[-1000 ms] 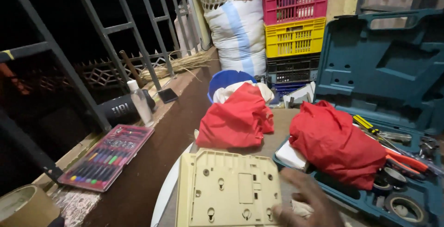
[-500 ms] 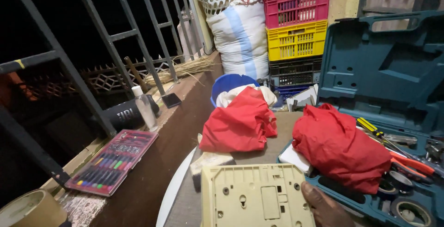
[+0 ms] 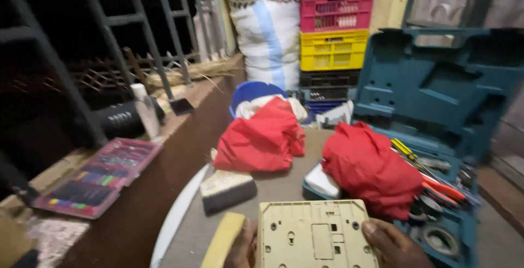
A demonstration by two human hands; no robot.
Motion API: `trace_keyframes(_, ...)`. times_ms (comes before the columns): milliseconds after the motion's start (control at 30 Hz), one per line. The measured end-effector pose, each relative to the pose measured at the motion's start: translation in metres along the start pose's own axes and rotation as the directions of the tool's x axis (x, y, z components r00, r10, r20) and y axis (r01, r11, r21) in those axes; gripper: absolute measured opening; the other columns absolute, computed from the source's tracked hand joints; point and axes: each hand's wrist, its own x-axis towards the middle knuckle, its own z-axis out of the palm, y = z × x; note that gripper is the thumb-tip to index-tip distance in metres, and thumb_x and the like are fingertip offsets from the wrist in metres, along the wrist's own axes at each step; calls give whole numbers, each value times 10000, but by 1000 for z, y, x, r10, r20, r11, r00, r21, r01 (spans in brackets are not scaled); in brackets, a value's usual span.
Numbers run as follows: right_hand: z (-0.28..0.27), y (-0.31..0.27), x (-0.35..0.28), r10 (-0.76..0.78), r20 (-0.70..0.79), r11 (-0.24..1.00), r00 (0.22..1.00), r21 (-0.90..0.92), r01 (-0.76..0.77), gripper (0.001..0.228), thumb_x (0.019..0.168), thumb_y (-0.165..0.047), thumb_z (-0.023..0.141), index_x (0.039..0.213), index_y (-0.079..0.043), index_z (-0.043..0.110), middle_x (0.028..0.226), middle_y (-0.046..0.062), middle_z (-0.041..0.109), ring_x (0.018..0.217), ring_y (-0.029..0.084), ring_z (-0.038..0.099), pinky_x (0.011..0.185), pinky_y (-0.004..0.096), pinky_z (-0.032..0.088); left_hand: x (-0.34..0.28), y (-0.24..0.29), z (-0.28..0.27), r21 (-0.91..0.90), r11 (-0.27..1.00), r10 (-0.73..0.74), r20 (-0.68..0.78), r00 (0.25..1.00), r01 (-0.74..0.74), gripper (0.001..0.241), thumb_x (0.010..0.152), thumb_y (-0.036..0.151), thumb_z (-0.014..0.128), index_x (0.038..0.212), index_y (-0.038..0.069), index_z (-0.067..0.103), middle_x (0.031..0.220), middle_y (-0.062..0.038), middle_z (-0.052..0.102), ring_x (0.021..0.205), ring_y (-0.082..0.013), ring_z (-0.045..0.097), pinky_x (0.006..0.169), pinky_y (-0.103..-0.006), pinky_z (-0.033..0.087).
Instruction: A person uses a screwdriver to remove screws from the back of a beige telephone base on a cluttered workbench.
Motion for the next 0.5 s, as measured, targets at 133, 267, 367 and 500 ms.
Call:
trace_keyframes(133, -20, -5, -5, 190, -1, 957, 982, -225, -185, 600, 1038, -437, 626, 1534, -104, 676, 1347, 204, 719, 1181, 367, 641, 992, 418, 400, -53, 86, 53, -141, 942, -249, 309, 918, 303, 550, 1035, 302, 476, 1402, -57, 676, 1216, -402, 751, 1124, -523, 708, 892, -561, 517)
trace_keyframes(267, -23, -12, -1, 297, -11, 907, 955, -308, -286, 734, 1009, -568, 576, 1669, -257, 491, 1723, 78, 510, 1591, 340, 463, 1292, 514, 329, -26, 84, 41, 281, 947, -179, 56, 982, 156, 490, 992, 338, 608, 1330, 50, 816, 1111, -271, 851, 1021, -373, 803, 870, -413, 583)
trace_keyframes(367, -22, -4, 4, 205, 1, 914, 979, -358, -191, 664, 1032, -528, 573, 1573, -154, 660, 1418, 233, 683, 1330, 371, 626, 1116, 457, 381, -26, 105, 44, 656, 753, -52, 130, 990, -46, 669, 944, 589, 505, 1451, 198, 701, 1462, -2, 756, 1399, -155, 656, 1187, -307, 430)
trace_keyframes(500, -23, 6, 16, 190, -52, 906, 980, -375, -195, 620, 1032, -498, 615, 1555, -174, 695, 1438, 239, 688, 1312, 405, 616, 1103, 494, 402, -49, 137, 66, 757, 653, -218, 219, 951, -25, 731, 962, 667, 401, 1304, 148, 787, 1383, -34, 784, 1270, -157, 702, 1094, -303, 472)
